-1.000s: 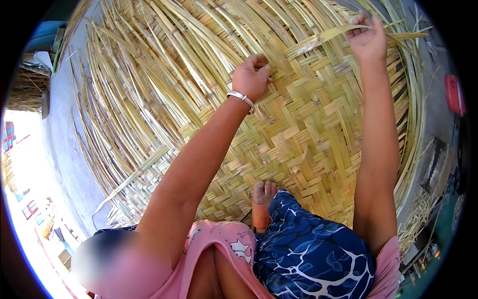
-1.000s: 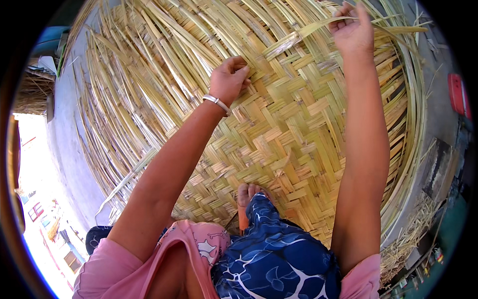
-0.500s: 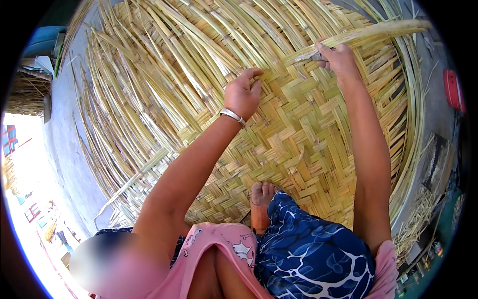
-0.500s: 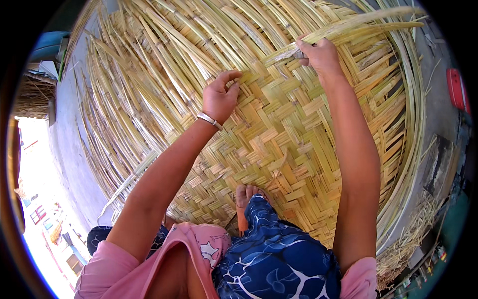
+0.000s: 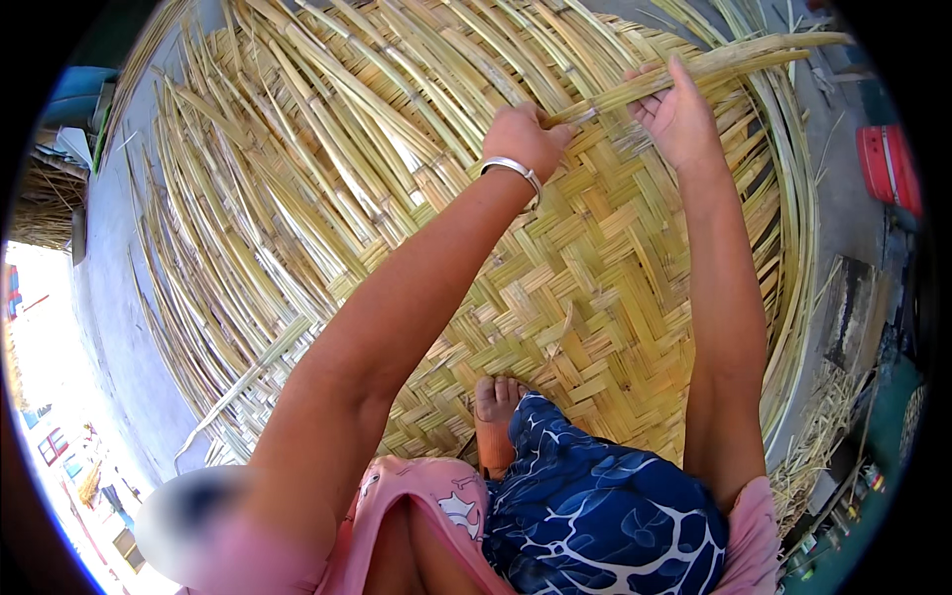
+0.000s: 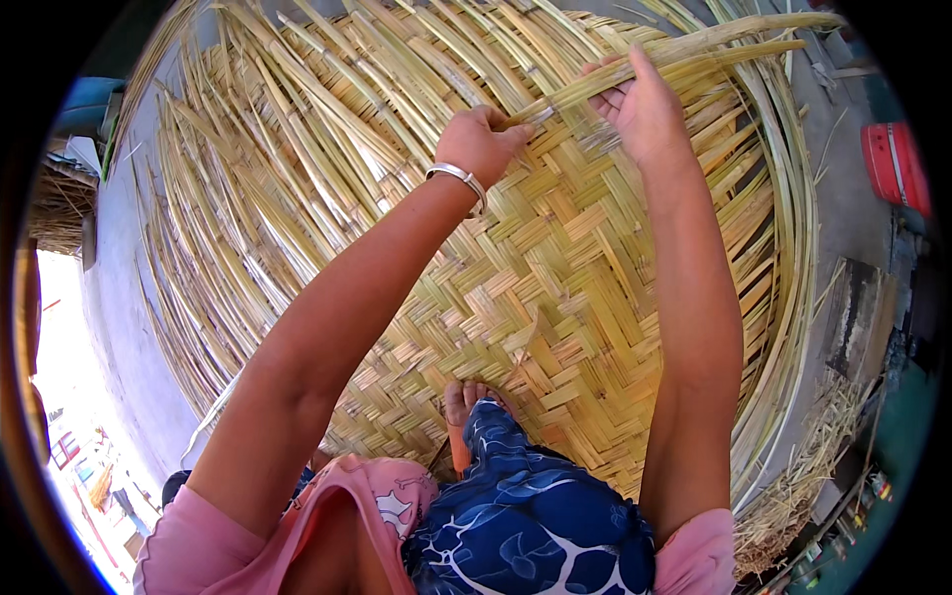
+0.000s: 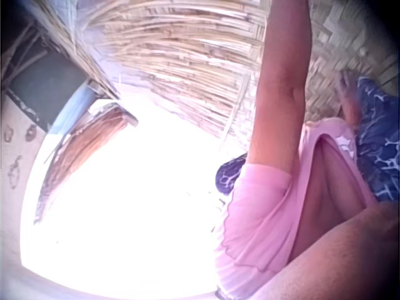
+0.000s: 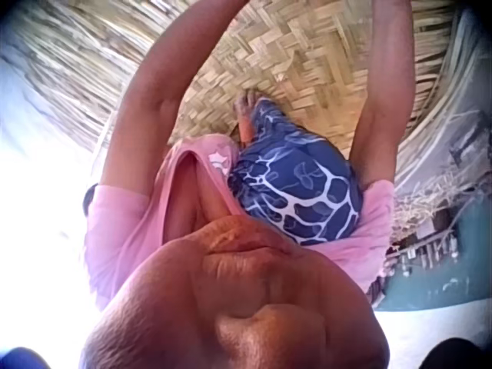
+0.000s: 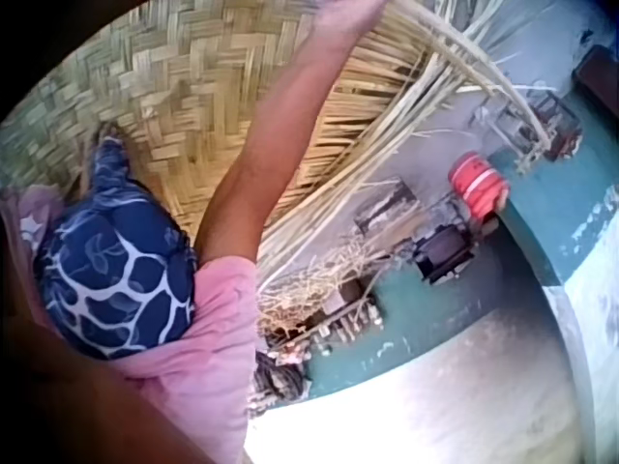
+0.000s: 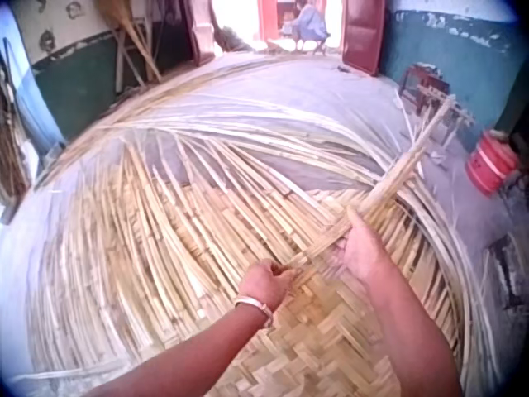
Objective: The person weaves a large circular basket using dried palm leaves. They interlace the leaves by hand, working on the rim and body of the basket.
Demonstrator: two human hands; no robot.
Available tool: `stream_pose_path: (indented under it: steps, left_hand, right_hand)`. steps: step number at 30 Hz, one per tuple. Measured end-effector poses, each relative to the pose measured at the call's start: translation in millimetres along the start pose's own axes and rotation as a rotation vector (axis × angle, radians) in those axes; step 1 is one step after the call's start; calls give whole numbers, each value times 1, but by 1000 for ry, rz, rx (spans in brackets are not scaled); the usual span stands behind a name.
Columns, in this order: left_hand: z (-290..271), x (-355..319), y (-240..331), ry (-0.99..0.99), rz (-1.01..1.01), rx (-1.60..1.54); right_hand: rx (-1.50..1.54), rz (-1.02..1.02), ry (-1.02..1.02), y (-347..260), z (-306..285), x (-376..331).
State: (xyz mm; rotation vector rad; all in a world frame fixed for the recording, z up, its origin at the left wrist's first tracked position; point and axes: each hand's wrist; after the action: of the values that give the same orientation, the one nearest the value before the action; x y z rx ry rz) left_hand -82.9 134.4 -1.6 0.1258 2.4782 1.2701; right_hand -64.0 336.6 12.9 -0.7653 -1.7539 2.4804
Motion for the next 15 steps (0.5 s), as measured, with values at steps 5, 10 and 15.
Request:
stream_pose_path:
  steps: [5,10,15]
  left_hand:
    - [-6,2,6,44,-73,3]
    - [-5,-6,15,163,-47,-11]
    - [-5,-5,7,312,-29,-160]
  right_hand:
    - [-149,33,-155,-12,26,21]
    - [-657,9,-264,3,44,39]
    - [-1175,-154,-381,7,63,61]
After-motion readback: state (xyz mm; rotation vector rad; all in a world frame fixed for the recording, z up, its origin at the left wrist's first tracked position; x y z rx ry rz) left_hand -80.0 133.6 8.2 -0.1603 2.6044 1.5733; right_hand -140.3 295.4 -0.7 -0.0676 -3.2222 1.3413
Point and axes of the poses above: each hand's wrist, its own x-axis towards the middle knuckle, its own z-axis out of the palm, y = z × x, and after that the axes turned 13 degrees about -x, right-handed
